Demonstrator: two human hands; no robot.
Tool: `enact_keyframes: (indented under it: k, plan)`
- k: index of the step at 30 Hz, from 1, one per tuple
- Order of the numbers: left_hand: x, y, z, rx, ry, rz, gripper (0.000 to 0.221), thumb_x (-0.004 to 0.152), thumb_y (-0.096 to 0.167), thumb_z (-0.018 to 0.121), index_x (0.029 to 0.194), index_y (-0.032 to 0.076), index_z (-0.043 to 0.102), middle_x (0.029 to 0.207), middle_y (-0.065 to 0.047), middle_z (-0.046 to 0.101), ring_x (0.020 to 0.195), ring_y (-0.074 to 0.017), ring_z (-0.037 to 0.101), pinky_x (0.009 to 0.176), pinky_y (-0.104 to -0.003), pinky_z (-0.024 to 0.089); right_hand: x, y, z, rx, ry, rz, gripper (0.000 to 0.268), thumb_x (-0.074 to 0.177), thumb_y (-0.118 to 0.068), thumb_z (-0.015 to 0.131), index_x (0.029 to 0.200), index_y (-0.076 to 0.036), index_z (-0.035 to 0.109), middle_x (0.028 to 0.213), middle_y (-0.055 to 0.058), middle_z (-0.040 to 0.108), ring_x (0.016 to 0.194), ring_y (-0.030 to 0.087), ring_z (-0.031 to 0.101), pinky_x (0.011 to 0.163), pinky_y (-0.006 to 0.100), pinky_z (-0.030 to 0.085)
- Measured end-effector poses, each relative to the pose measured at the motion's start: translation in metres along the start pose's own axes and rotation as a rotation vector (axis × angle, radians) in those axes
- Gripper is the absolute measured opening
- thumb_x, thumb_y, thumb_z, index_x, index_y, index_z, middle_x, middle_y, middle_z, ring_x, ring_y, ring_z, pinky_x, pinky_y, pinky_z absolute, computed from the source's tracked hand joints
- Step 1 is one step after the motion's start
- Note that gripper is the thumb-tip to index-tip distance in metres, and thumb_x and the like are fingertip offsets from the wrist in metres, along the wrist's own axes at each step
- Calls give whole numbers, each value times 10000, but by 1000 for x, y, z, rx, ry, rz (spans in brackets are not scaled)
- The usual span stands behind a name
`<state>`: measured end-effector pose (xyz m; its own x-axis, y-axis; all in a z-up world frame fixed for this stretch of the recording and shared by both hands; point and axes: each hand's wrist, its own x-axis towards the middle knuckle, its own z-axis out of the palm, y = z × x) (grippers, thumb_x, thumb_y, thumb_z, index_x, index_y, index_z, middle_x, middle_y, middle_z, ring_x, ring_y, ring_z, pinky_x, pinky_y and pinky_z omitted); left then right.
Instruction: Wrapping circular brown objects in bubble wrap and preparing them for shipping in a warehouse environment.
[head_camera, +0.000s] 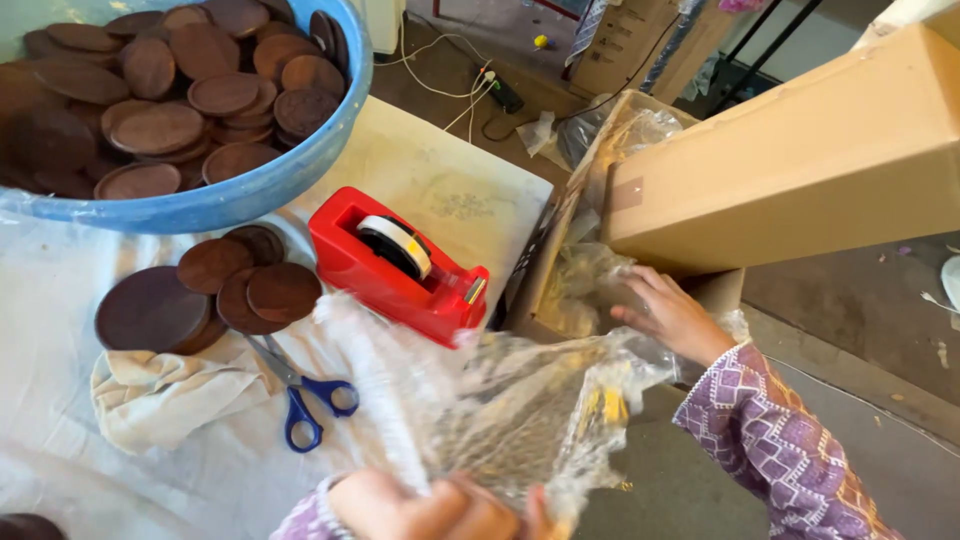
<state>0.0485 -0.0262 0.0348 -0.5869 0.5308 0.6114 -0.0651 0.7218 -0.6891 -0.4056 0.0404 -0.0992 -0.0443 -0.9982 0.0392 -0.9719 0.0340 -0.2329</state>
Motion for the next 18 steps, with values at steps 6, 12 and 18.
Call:
enact_keyframes:
  k: [6,12,18]
  plan:
    - [-20,15,-27,-479,-232,-1256,135,808,231,774,875,142,699,679,-58,623,631,-258,638,530,-357,465,-11,35,84,-170,-435,151,592,868,-178,631,1448,-202,518,1586,128,337,1378,403,385,1143,445,358]
    - [-50,5,-56,-583,-347,-1851,303,792,175,700,1086,125,755,873,-193,721,866,-422,677,673,-426,550,22,82,125,-217,-596,84,465,917,-234,627,1380,-231,596,1500,94,443,1314,362,467,1106,429,404]
    - [-69,21,-101,-568,-169,-1845,240,845,222,722,1030,69,736,889,-202,727,870,-409,693,696,-402,560,74,110,125,-208,-678,-34,396,918,-279,654,1308,-214,669,1349,61,634,1205,285,620,1032,394,499]
